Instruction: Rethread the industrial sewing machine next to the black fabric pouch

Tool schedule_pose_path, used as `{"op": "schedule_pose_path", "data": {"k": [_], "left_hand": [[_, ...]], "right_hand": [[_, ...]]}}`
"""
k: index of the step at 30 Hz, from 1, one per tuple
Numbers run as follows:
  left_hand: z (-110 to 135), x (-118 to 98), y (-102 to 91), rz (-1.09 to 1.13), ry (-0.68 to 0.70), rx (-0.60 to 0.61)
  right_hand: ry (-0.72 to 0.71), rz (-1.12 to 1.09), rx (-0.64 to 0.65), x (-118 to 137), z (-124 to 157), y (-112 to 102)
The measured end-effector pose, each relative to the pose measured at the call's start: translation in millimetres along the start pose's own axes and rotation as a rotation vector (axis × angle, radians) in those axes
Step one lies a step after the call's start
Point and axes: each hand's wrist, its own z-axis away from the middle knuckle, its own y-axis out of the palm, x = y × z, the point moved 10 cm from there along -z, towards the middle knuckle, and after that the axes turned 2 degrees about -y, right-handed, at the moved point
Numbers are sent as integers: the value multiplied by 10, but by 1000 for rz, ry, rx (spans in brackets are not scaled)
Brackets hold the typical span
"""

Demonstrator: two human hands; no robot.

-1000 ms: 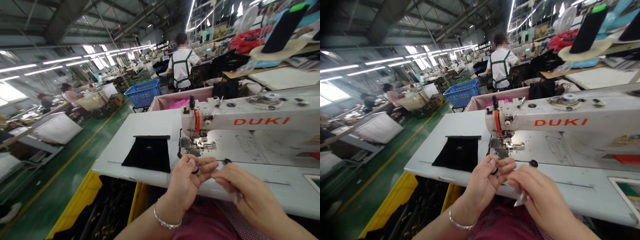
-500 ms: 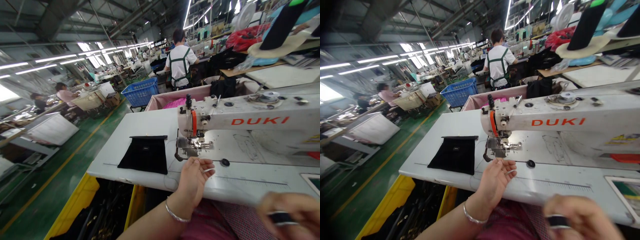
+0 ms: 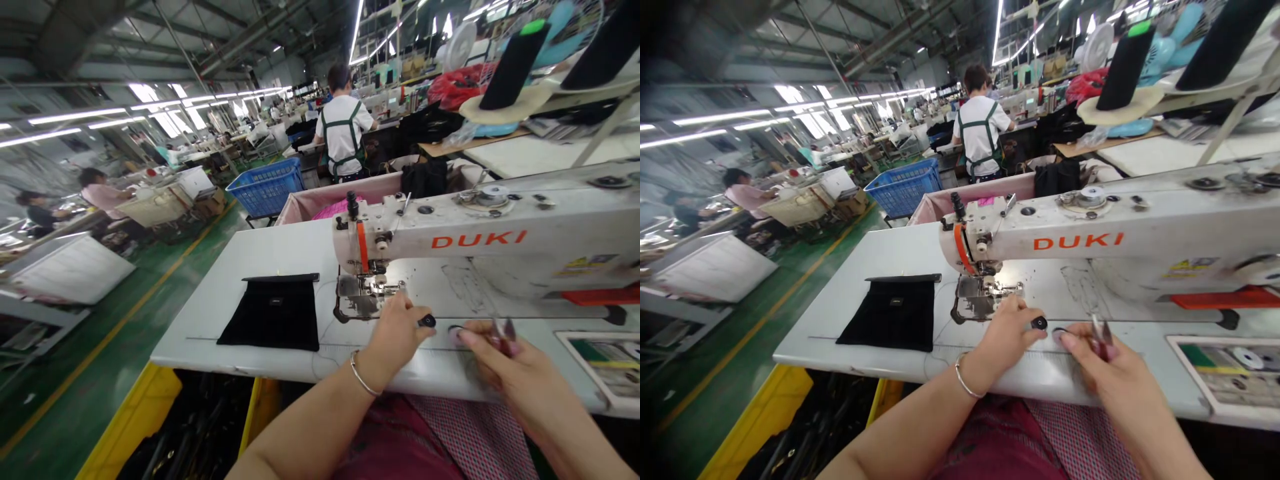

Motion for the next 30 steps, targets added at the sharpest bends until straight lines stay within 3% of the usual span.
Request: {"op": "schedule_pose_path", "data": {"k": [2, 4, 9, 13, 18, 22, 26, 30], "left_hand": [[61, -4, -48, 144, -28, -4], [166, 43, -86, 374, -117, -24], [450, 185, -59, 943, -388, -120], [576, 198, -170, 1193, -436, -291], [676, 100, -207, 1371, -460, -291], [741, 14, -160, 1462, -507, -198], [782, -29, -210, 1434, -503, -136], [861, 42, -427, 1354, -511, -185]], "right_hand": [[128, -32, 56, -142, -100, 274], [115, -4, 77, -114, -160, 452], [-32, 75, 5, 117, -82, 511], [-56, 122, 26, 161, 79, 562], [-41, 144, 27, 209, 106, 496], [-214, 338, -6, 585, 71, 460], [-330, 478, 129, 795, 53, 683], [-331, 510, 247, 661, 42, 710]]}}
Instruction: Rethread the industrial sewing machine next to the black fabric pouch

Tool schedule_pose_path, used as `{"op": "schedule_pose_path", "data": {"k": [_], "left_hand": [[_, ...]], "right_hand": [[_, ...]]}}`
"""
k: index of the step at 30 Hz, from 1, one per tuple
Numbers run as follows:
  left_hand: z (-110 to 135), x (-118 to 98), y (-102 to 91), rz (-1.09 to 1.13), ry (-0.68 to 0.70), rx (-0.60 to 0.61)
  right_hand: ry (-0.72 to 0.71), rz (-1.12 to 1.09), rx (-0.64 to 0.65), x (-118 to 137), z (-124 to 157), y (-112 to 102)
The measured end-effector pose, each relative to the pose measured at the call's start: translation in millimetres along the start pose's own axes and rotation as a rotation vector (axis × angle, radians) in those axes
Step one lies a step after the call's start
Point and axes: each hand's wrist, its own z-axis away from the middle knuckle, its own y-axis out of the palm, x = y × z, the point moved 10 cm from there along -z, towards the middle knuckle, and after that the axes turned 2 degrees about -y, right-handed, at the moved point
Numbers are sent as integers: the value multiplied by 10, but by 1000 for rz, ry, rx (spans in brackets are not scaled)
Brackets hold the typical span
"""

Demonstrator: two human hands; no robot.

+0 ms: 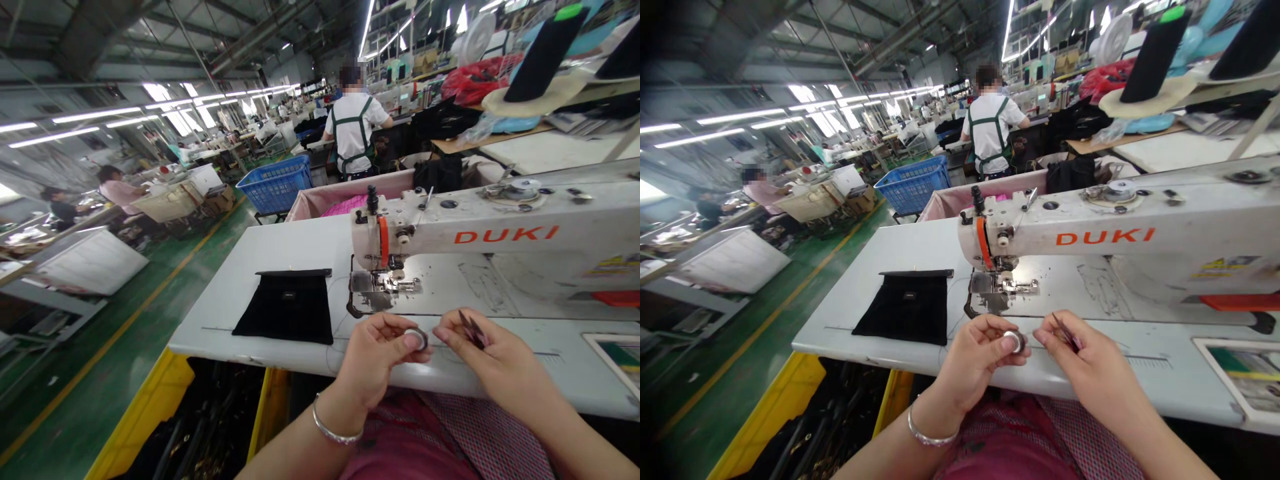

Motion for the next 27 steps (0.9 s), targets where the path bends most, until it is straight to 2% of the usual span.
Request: {"op": "schedule_pose_path", "data": {"k": [5, 9, 11, 14, 18, 22, 25, 27], "left_hand": [[98, -333, -218, -107, 117, -66], [142, -499, -335, -196, 173, -111], [158, -525, -371, -228, 168, -136], [186, -511, -368, -256, 140, -134], [245, -447, -293, -285, 88, -75], [310, -488, -227, -288, 140, -35], [324, -457, -281, -244, 148, -75], [314, -342, -315, -182, 95, -74]], "right_hand": [[-36, 53, 180, -282, 274, 94], [-48, 223, 172, -517, 387, 116], [-65, 303, 165, -548, 363, 136], [-112, 256, 149, -377, 277, 150], [-131, 53, 119, 79, 159, 174], [-144, -71, 174, 457, 78, 327], [-155, -65, 171, 563, 45, 371], [-171, -29, 169, 580, 38, 380]]}}
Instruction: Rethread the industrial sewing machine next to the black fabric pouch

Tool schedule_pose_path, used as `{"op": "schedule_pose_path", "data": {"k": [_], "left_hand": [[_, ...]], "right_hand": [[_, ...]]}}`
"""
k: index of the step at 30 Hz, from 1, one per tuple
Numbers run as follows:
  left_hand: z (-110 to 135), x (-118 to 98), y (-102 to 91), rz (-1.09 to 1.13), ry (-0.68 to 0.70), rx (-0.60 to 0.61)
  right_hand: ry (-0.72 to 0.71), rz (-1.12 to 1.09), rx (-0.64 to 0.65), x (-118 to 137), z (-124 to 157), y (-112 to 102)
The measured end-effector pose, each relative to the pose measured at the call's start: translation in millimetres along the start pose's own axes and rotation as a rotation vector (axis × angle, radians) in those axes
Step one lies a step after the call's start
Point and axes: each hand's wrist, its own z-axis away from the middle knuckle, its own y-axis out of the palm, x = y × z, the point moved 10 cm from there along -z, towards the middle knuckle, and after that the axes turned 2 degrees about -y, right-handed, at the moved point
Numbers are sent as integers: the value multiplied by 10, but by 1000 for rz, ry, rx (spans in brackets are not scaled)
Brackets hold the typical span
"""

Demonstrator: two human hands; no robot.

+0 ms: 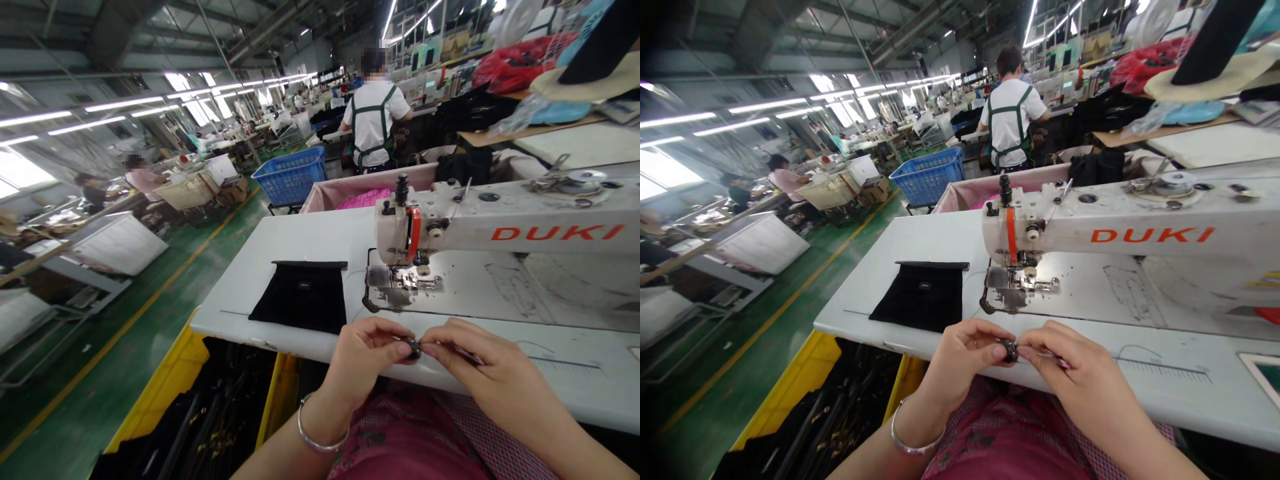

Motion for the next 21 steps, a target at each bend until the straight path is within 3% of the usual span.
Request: {"op": "schedule_pose_path", "data": {"k": [3, 6, 10, 12, 18, 21], "left_hand": [[22, 191, 43, 57, -85, 64], [77, 205, 95, 58, -39, 154], [150, 294, 171, -175, -20, 336], [116, 430, 91, -174, -76, 308], [33, 698, 29, 303, -104, 221], [123, 888, -100, 335, -175, 178]], "right_hand": [[-36, 45, 16, -17, -14, 1], [-17, 102, -20, -134, -32, -74], [47, 148, -67, -274, 27, -117], [45, 127, -47, -259, 93, -20], [45, 18, 76, -321, 238, 337], [6, 110, -7, -393, 321, 70]]}}
